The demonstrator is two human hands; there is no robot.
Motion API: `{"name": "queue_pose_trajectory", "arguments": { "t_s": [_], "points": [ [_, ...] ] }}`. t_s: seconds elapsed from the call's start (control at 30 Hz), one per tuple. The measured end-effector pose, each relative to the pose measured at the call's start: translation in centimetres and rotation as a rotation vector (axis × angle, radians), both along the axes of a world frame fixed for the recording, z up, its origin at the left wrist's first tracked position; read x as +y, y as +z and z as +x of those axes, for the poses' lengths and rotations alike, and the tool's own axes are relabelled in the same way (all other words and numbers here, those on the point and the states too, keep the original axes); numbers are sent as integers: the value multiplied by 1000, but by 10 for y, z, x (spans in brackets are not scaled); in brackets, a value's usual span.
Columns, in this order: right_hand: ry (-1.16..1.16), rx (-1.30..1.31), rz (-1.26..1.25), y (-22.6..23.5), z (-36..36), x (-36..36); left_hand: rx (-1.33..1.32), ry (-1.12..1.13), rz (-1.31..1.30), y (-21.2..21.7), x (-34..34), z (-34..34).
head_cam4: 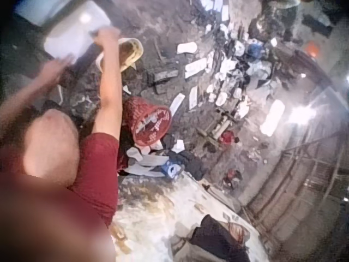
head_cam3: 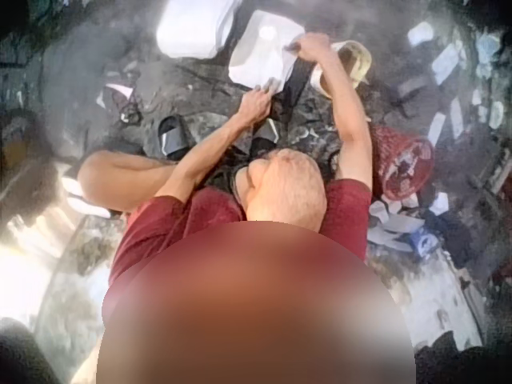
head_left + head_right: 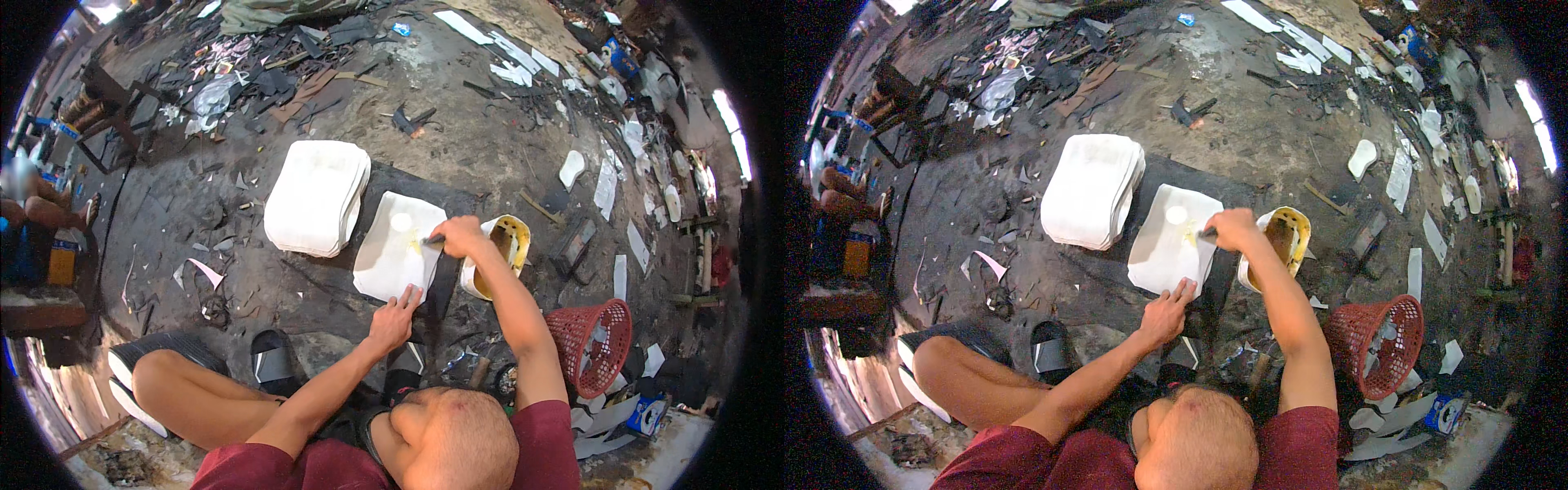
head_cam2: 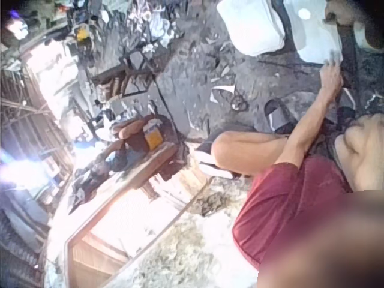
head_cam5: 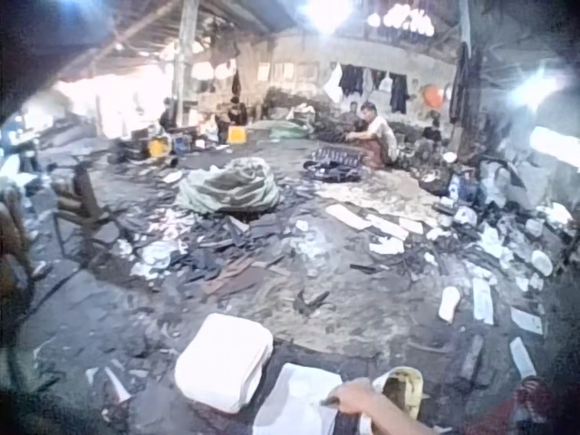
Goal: The person sits on the floor and applies adhesive from a yellow container onto white shoe insoles using a brush. They repeatedly dip the brush, spread the glue, and stack the treated insoles. The workspace is cluttered with shoe parts and tools.
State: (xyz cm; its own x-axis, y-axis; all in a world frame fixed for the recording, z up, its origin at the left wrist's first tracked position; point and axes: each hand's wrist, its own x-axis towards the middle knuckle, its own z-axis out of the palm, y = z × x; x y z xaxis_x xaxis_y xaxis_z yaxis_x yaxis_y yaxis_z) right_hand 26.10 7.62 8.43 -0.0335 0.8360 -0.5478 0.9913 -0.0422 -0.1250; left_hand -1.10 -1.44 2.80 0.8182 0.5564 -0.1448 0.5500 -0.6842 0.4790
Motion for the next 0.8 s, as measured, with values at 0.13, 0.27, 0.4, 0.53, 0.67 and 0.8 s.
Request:
{"name": "queue_pose_trajectory", "arguments": {
  "t_s": [0.13, 0.27, 0.4, 0.53, 0.67, 0.8],
  "points": [
    [-312, 132, 403, 4, -8, -8, 42, 123, 12, -9, -1, 8],
    [-296, -24, 654, 8, -56, -13, 84, 163, 60, -12, -9, 9],
    [30, 34, 74, 12, -90, -17, 129, 196, -9, -10, -11, 12],
    [-398, 38, 410, 7, -35, 23, 127, 257, 15, -8, -6, 22],
    [-366, 202, 256, -26, -7, 40, 5, 288, -165, -10, 6, 21],
    [-205, 226, 242, -47, -42, 2, -240, 788, -169, -20, 35, -10]
  ]
}}
